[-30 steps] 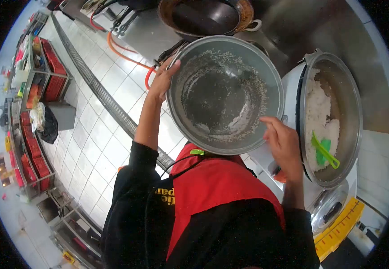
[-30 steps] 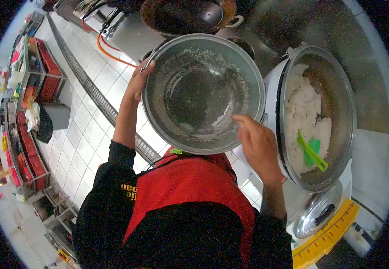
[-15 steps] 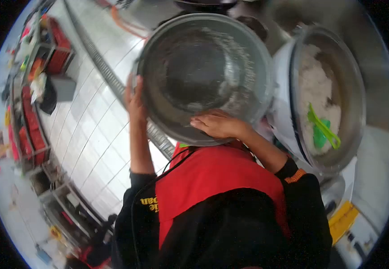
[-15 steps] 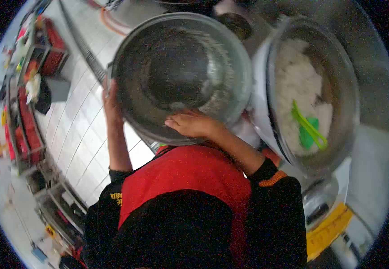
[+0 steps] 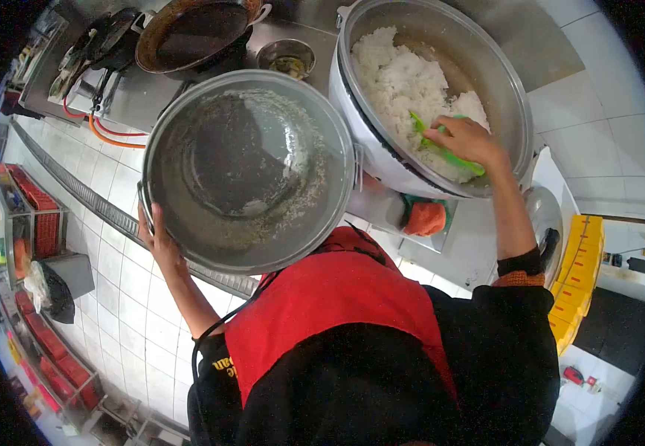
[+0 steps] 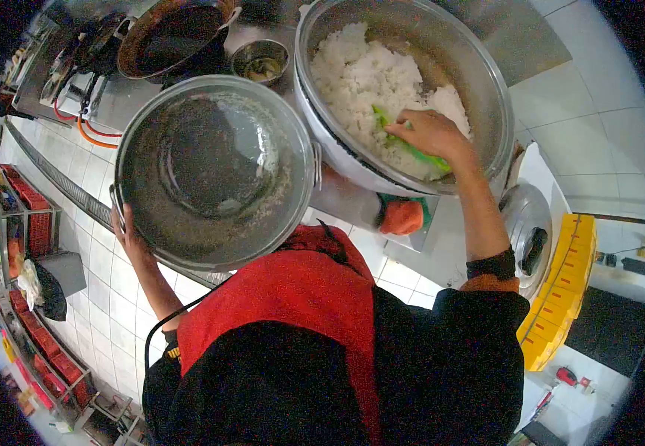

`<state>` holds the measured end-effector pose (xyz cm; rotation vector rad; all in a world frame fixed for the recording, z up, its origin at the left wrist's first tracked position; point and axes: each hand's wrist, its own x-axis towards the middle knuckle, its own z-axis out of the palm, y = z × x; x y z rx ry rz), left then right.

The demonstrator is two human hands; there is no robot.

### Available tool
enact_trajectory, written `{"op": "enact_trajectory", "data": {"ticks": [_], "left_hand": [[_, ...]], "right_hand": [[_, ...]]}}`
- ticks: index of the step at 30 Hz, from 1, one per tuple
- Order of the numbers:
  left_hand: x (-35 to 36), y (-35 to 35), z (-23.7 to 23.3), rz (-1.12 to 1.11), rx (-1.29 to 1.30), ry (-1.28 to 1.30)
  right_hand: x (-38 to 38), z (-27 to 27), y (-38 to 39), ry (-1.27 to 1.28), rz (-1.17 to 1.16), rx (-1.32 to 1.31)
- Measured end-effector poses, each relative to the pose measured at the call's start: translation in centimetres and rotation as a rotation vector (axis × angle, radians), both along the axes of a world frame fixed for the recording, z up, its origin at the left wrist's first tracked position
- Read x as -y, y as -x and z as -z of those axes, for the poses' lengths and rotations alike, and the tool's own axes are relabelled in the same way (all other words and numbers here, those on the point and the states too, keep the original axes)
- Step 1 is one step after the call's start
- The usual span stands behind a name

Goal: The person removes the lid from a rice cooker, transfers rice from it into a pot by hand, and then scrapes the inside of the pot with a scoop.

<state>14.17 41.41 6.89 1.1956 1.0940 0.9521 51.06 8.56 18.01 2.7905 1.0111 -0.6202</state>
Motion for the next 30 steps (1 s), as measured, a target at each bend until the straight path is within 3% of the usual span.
{"op": "enact_trajectory", "data": {"ticks": [2,4,6,8,10,12,14,16,20,22,23,25,26,28,30], "left_hand": [[-1.2,0.0,-0.2,0.087,-0.022,-0.038],[-2.1,-0.3,-0.4,0.092,-0.054,0.064],[-3.6,-0.4,0.8,0.125,-0.034,0.065],[-4.9,-0.2,1.6,0.171,-0.077,0.041],[-4.6,-1.0,0.0,0.137,-0.134,0.068],[-5.1,-0.3,0.8,0.244,-0.067,0.025],[-4.5,-1.1,0.3,0.145,-0.042,0.121],[-5.0,-1.1,1.3,0.209,0.075,0.140],[-5.3,-1.5,2.5,0.286,0.166,0.203],[-4.8,-1.5,3.1,0.293,0.194,0.222],[-4.7,-1.5,3.7,0.293,0.189,0.226],[-5.1,-1.5,5.0,0.270,0.182,0.234],[-4.9,-1.4,5.1,0.261,0.177,0.240],[-4.5,-1.4,5.2,0.263,0.216,0.261],[-4.8,-1.5,4.9,0.310,0.219,0.240]], "right_hand": [[-0.7,0.8,0.8,-0.004,-0.049,-0.007],[0.4,3.0,-0.1,0.056,-0.314,0.214],[0.9,-0.3,1.4,0.029,-0.264,0.304],[-0.4,-5.1,4.6,-0.034,0.002,0.338],[0.2,-6.6,6.3,-0.225,-0.068,0.436],[-1.2,-7.9,10.1,-0.290,-0.179,0.331],[-8.4,-9.8,15.5,0.106,-0.050,-0.089],[-8.5,-4.6,17.8,-0.691,-0.845,0.182],[-16.1,0.6,22.7,-0.207,-0.838,-0.127],[-17.0,10.2,25.3,-0.362,-1.018,0.081],[-17.1,11.4,25.0,-0.358,-1.022,0.071],[-18.2,12.8,23.9,-0.227,-0.984,-0.030],[-18.6,10.8,23.9,-0.225,-0.991,-0.039],[-19.7,4.9,23.9,-0.070,-0.752,-0.101],[-18.3,11.4,25.6,-0.067,-0.870,-0.048]]}}
